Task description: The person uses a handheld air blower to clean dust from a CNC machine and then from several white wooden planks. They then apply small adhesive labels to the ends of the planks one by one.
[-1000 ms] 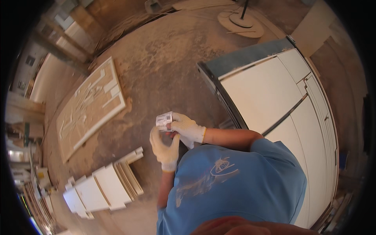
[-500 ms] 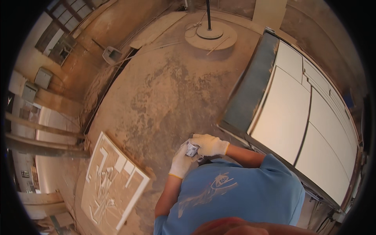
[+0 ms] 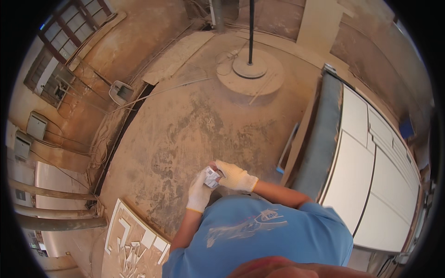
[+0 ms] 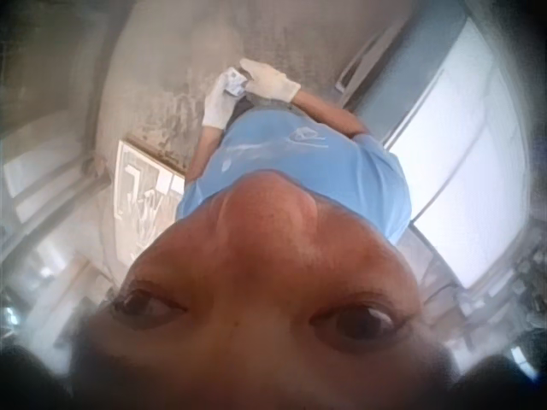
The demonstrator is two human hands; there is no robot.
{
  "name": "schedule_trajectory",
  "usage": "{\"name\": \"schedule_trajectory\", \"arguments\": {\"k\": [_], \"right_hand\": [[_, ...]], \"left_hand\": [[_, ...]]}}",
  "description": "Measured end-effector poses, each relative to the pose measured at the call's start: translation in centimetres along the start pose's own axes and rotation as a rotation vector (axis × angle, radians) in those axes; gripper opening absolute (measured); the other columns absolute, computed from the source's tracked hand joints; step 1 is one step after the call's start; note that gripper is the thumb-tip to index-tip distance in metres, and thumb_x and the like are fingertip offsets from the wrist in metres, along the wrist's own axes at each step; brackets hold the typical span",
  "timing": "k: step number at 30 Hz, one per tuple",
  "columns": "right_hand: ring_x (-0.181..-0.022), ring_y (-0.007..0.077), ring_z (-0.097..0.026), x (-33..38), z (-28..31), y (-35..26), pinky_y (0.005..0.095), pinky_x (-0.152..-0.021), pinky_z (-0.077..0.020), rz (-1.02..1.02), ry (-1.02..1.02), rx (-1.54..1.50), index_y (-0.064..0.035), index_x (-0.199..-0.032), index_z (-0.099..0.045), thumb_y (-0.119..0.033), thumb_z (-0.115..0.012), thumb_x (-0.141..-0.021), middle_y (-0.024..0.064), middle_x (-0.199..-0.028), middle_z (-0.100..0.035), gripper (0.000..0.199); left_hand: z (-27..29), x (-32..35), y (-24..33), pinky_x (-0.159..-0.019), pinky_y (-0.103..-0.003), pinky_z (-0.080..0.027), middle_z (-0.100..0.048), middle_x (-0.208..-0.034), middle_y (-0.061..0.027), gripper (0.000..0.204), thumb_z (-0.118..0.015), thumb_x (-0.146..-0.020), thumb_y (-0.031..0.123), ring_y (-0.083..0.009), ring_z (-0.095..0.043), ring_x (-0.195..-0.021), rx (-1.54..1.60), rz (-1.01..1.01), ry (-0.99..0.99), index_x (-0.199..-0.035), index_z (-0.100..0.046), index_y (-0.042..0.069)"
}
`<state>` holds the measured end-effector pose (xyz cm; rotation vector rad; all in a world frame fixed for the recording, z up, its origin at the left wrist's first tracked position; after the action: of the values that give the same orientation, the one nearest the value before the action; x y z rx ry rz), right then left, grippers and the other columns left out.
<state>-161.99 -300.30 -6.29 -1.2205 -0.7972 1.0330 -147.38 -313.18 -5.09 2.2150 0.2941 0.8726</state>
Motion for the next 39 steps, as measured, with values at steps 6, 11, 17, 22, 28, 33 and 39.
{"name": "schedule_trajectory", "arguments": {"k": [6, 11, 17, 22, 28, 33, 39], "right_hand": [[-0.12, 0.038, -0.066, -9.9, 9.0, 4.5, 0.0433, -0.101, -0.0529, -0.123, 0.086, 0.101, -0.0086, -0.148, -0.053, -0.012, -0.075, -0.087, 0.0189, -0.127, -0.068, 0.065], [-0.107, 0.0398, -0.067, -15.9, 21.7, 8.7, 0.0487, -0.092, -0.0536, -0.172, 0.463, 0.253, -0.0102, -0.128, -0.068, -0.02, -0.079, -0.084, 0.0171, -0.109, -0.068, 0.046], [-0.101, 0.0363, -0.065, -12.9, 37.1, 14.7, 0.0481, -0.085, -0.0536, -0.488, 0.789, 0.341, -0.0086, -0.106, -0.069, -0.018, -0.077, -0.085, 0.0134, -0.101, -0.066, 0.025], [-0.097, 0.037, -0.064, -12.7, 47.4, 22.4, 0.0493, -0.082, -0.053, -0.538, 1.087, 0.475, -0.0099, -0.1, -0.067, -0.018, -0.077, -0.084, 0.0125, -0.1, -0.066, 0.021], [-0.104, 0.0392, -0.064, -7.5, 66.3, 26.7, 0.0527, -0.087, -0.0537, -0.624, 1.105, 0.51, -0.0097, -0.104, -0.068, -0.023, -0.075, -0.086, 0.0153, -0.107, -0.065, 0.024], [-0.104, 0.0373, -0.063, -5.0, 77.3, 27.5, 0.0497, -0.086, -0.0537, -0.789, 0.997, 0.35, -0.0099, -0.102, -0.067, -0.026, -0.072, -0.089, 0.0141, -0.103, -0.065, 0.021], [-0.098, 0.037, -0.064, -5.1, 89.5, 37.1, 0.0498, -0.082, -0.0528, -0.743, 1.255, 0.589, -0.0104, -0.096, -0.068, -0.024, -0.076, -0.085, 0.0132, -0.097, -0.066, 0.02]], "left_hand": [[-2.9, -15.4, 4.7, -0.089, -0.039, -0.056, -0.071, -0.117, -0.0165, 0.042, -0.079, -0.092, 0.011, -0.0312, -0.071, -0.108, -1.517, -0.646, -0.207, -0.131, -0.062, 0.005], [-13.0, -33.2, 5.4, -0.092, -0.039, -0.055, -0.071, -0.121, -0.0129, 0.034, -0.066, -0.103, 0.022, -0.0253, -0.07, -0.109, -0.752, 0.037, -0.397, -0.13, -0.064, 0.001], [-28.1, -48.6, -2.5, -0.101, -0.039, -0.052, -0.069, -0.123, -0.0106, 0.041, -0.054, -0.109, 0.032, -0.0221, -0.066, -0.114, -0.37, 0.706, -0.562, -0.135, -0.063, 0.001], [-38.3, -61.1, -10.1, -0.098, -0.039, -0.052, -0.068, -0.126, -0.0098, 0.044, -0.056, -0.106, 0.027, -0.023, -0.065, -0.114, -0.344, 1.008, -0.556, -0.142, -0.058, 0.002], [-54.6, -68.1, -19.2, -0.103, -0.041, -0.052, -0.066, -0.131, -0.0102, 0.046, -0.056, -0.105, 0.022, -0.0239, -0.064, -0.119, -0.351, 0.985, -0.583, -0.146, -0.054, 0.002], [-64.9, -73.0, -23.0, -0.104, -0.043, -0.052, -0.068, -0.132, -0.0095, 0.038, -0.054, -0.104, 0.019, -0.025, -0.066, -0.12, -0.479, 1.041, -0.572, -0.139, -0.059, 0.005], [-74.0, -86.1, -31.8, -0.095, -0.04, -0.056, -0.072, -0.123, -0.0068, 0.041, -0.052, -0.106, 0.032, -0.0229, -0.069, -0.111, -0.4, 1.097, -0.753, -0.138, -0.061, 0.007]]}}
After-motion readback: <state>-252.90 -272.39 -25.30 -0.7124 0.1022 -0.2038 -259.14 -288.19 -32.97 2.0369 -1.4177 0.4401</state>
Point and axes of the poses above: each hand's wrist, its own x-axis away from the middle knuckle, its own z-axis out of the back of the hand, y = z × x, the point moved 1 cm from there along -x, towards the middle knuckle
